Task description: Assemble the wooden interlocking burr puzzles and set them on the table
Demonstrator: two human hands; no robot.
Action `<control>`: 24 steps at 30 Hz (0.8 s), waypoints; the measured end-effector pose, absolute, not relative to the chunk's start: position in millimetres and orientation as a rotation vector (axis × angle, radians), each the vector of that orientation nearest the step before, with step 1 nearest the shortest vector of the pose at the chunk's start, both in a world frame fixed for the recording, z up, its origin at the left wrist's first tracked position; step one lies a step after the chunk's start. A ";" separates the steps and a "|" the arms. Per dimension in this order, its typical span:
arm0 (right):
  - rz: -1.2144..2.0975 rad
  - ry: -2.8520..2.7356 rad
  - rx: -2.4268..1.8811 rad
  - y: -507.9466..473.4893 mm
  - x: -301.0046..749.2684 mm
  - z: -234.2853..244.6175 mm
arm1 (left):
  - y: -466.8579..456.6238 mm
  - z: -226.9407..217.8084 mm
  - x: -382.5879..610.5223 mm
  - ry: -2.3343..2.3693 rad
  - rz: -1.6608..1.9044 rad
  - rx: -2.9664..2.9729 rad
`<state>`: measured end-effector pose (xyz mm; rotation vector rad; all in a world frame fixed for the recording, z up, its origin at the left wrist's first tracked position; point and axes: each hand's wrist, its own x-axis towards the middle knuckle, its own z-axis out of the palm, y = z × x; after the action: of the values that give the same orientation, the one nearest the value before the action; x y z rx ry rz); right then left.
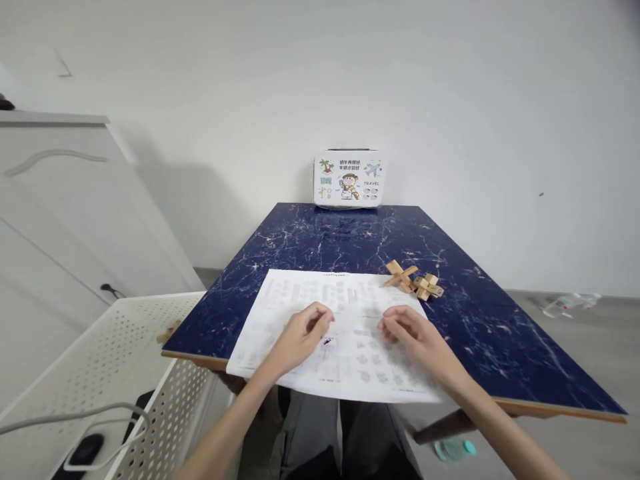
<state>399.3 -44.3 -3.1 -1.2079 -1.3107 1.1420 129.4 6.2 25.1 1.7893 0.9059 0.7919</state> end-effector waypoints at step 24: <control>0.986 -1.680 -1.355 -42.1 420.5 -16.3 | 26.4 24.9 41.2 1.365 0.745 2.125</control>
<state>420.5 -42.1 -16.3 -1.3550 -1.6804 0.9857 41.2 26.4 24.9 2.1251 1.3654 0.7447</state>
